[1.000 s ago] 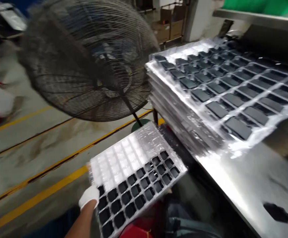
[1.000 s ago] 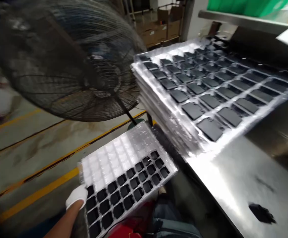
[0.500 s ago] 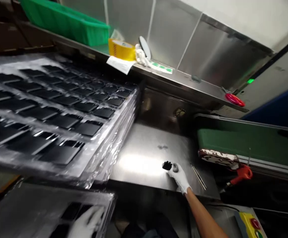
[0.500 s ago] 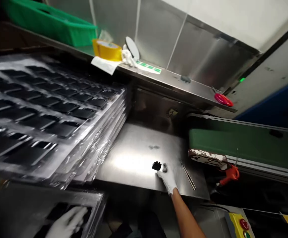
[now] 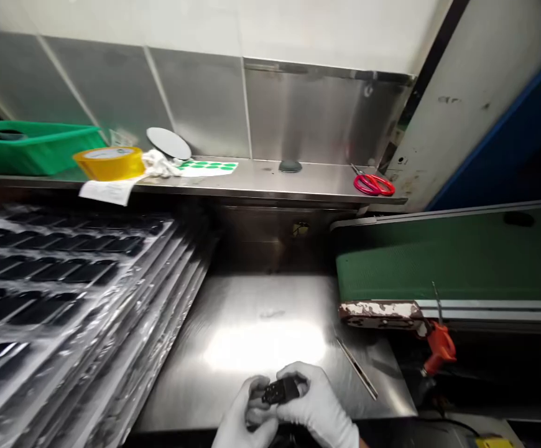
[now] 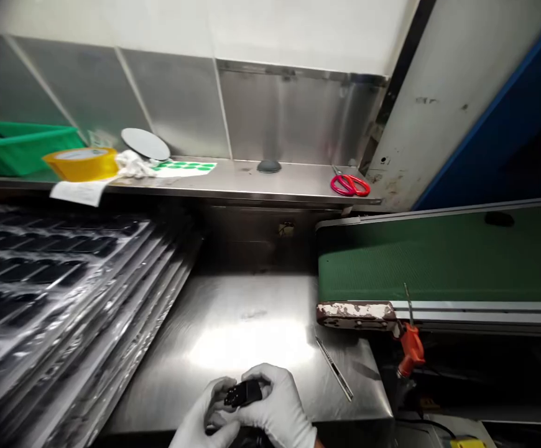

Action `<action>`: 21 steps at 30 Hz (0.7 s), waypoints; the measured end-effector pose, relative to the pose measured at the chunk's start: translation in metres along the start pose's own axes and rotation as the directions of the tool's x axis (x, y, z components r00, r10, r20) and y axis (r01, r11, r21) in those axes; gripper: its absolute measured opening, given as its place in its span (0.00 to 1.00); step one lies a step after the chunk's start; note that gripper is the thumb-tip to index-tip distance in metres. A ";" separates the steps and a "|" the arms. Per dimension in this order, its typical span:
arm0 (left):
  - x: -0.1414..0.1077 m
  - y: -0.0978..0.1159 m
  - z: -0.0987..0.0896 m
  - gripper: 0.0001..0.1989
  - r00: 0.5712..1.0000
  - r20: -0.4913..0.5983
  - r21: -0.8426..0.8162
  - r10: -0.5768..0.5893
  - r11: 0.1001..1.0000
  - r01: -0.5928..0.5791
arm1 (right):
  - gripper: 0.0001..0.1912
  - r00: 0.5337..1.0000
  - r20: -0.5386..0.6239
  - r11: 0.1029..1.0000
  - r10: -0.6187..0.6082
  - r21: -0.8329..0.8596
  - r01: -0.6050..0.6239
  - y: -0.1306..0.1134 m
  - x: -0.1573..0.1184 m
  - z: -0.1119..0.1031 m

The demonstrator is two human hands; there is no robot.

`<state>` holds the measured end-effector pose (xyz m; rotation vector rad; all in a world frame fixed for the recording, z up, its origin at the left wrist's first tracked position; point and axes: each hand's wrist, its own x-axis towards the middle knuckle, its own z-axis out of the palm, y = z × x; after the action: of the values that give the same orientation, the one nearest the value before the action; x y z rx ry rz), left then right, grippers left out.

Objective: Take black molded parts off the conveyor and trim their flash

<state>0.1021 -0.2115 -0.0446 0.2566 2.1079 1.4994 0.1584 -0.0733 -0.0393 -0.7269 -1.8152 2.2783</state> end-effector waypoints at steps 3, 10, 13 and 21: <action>-0.007 0.033 0.031 0.21 0.999 0.038 -0.068 -0.022 0.997 0.025 | 0.18 0.998 0.021 0.995 0.063 0.082 -0.064 -0.022 -0.008 -0.024; 0.013 0.082 0.060 0.09 0.986 0.164 -0.114 0.027 0.993 -0.008 | 0.18 0.995 -0.018 0.992 0.102 0.076 -0.100 -0.066 -0.011 -0.056; 0.020 0.096 0.060 0.10 0.980 0.177 -0.029 0.096 0.995 -0.093 | 0.21 0.988 -0.007 0.972 0.153 0.182 -0.149 -0.083 -0.014 -0.065; 0.021 0.136 0.053 0.31 0.980 0.188 -0.161 -0.073 0.982 0.103 | 0.33 0.998 0.024 0.949 -0.050 0.313 0.040 -0.059 -0.013 -0.069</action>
<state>0.0916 -0.1088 0.0613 0.2240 1.8148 1.5319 0.1899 -0.0027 0.0096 -0.5910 -1.4135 2.4767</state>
